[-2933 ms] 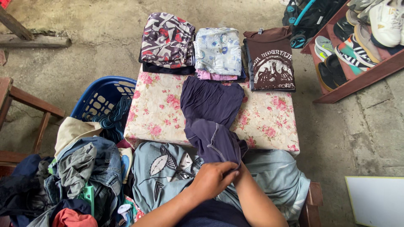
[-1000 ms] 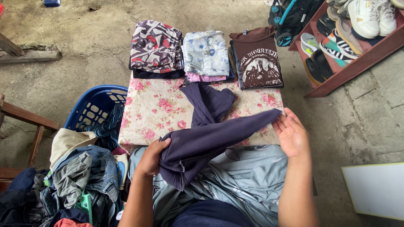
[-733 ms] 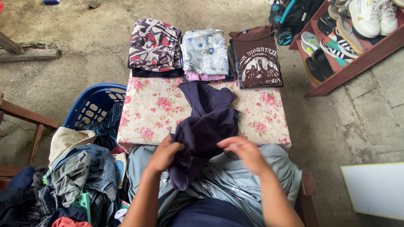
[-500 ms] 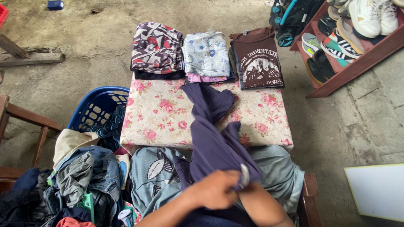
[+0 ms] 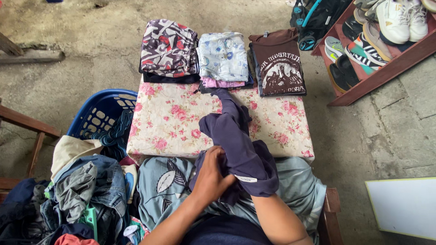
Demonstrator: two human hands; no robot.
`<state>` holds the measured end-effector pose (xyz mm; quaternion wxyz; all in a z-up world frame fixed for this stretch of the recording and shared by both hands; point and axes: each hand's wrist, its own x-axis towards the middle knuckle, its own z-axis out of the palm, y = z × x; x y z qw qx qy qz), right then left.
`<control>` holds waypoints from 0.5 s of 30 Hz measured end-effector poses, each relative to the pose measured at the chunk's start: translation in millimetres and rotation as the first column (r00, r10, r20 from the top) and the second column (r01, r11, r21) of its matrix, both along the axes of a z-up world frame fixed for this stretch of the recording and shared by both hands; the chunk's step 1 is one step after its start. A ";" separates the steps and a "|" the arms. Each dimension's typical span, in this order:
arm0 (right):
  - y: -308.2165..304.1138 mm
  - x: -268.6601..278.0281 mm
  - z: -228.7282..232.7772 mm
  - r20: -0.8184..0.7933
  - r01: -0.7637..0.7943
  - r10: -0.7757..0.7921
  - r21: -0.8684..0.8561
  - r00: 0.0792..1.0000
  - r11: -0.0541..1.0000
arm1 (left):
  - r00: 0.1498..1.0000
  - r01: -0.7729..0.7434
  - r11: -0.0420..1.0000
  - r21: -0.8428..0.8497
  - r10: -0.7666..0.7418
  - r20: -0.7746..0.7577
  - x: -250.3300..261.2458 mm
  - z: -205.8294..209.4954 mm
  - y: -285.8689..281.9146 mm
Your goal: The person folds a light-colored patterned cloth and a dark purple top on a floral-patterned table. They smooth and align the items, fold them into neat rectangles, and place them on a stack of previously folded clothes.
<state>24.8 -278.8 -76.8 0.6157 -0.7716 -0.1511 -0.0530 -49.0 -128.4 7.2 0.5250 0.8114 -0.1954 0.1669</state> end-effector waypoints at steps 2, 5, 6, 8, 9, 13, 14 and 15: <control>-1.1 0.5 -0.1 0.000 0.002 -0.002 -0.006 1.000 1.000 | 0.919 0.028 1.000 -0.008 -0.029 -0.393 4.0 -3.3 -1.8; -0.5 12.1 3.8 0.028 0.004 -0.004 -0.015 1.000 1.000 | 0.860 0.109 0.978 -0.176 -0.182 -0.477 11.8 -6.4 -0.5; -0.8 13.0 3.9 0.035 0.012 -0.012 -0.013 0.999 1.000 | 0.869 0.149 0.956 -0.251 -0.248 -0.429 11.6 -7.9 0.3; -0.1 11.3 2.0 0.039 0.028 -0.027 -0.012 0.999 1.000 | 0.724 0.300 0.904 -0.304 -0.423 -0.544 11.1 -9.8 6.1; 2.0 11.6 1.0 0.048 0.044 -0.043 -0.010 0.998 0.999 | 0.635 0.369 0.866 -0.336 -0.499 -0.589 12.5 -9.2 8.9; 12.5 15.8 -3.7 0.068 0.065 -0.065 -0.008 0.996 0.998 | 0.566 0.477 0.835 -0.276 -0.532 -0.630 19.4 1.5 16.6; 15.0 19.1 -5.1 0.078 0.067 -0.066 -0.008 0.995 0.998 | 0.593 0.468 0.843 -0.265 -0.522 -0.613 21.9 5.5 18.1; 18.1 21.1 -7.9 0.084 0.076 -0.075 -0.008 0.994 0.997 | 0.613 0.465 0.849 -0.253 -0.514 -0.600 24.9 8.6 20.4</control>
